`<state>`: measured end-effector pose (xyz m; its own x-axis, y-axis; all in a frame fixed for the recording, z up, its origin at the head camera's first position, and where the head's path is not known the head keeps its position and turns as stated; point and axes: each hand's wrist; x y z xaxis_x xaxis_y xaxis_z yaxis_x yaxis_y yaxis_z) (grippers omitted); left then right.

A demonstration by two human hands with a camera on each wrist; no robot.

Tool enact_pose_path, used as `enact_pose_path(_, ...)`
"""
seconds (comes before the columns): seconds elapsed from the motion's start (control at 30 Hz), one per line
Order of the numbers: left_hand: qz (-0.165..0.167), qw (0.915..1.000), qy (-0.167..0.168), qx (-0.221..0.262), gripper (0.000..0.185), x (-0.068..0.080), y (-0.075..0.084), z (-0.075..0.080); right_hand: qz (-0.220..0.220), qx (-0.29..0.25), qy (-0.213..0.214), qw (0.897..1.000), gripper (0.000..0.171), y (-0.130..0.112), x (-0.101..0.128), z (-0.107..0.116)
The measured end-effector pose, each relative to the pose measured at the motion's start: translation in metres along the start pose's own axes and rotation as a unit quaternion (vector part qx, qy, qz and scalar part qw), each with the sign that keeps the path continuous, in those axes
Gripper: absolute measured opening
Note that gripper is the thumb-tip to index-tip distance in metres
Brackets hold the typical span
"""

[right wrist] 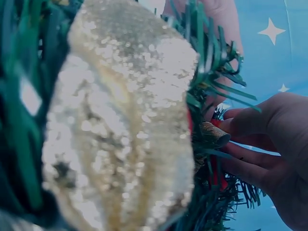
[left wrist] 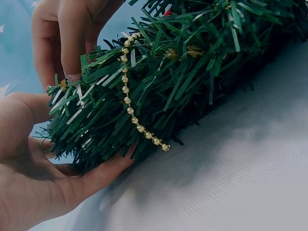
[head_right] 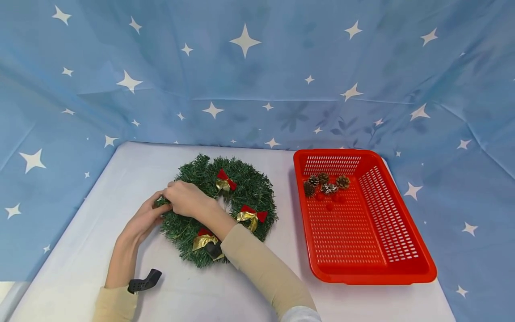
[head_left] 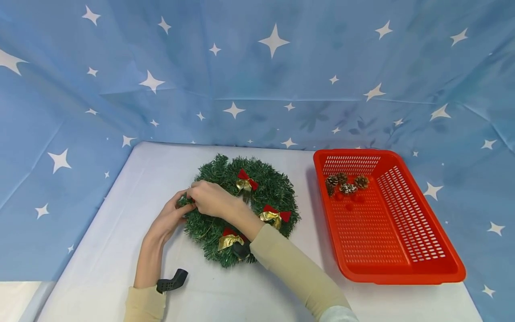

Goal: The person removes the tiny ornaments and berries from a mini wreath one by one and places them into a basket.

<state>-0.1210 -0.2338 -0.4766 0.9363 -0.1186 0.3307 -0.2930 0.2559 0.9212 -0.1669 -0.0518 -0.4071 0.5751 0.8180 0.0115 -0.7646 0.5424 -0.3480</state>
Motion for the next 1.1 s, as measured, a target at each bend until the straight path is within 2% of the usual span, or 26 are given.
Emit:
enact_pose_path(0.6,0.0,1.0,-0.001,0.009,0.07,0.002,0.0,-0.003,0.003,0.036,0.027,0.999,0.019,0.004,0.002,-0.005)
enact_pose_path(0.87,-0.011,0.9998,-0.007,0.014,0.069,0.002,0.002,-0.003,0.026,-0.042,0.042,0.998,0.019,0.007,0.008,0.003)
enact_pose_path(1.1,-0.002,0.9998,-0.005,0.018,0.069,0.004,0.002,-0.001,0.047,-0.07,0.058,0.995,0.019,0.003,0.013,0.015)
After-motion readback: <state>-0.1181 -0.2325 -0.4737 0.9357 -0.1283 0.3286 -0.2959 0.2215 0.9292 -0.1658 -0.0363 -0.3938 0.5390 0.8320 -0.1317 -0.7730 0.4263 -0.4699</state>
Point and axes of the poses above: each hand's wrist, its own x-axis away from the middle knuckle, its own z-axis out of the back of the hand, y = z × x, and after that the axes turned 3 degrees about -x, right-handed
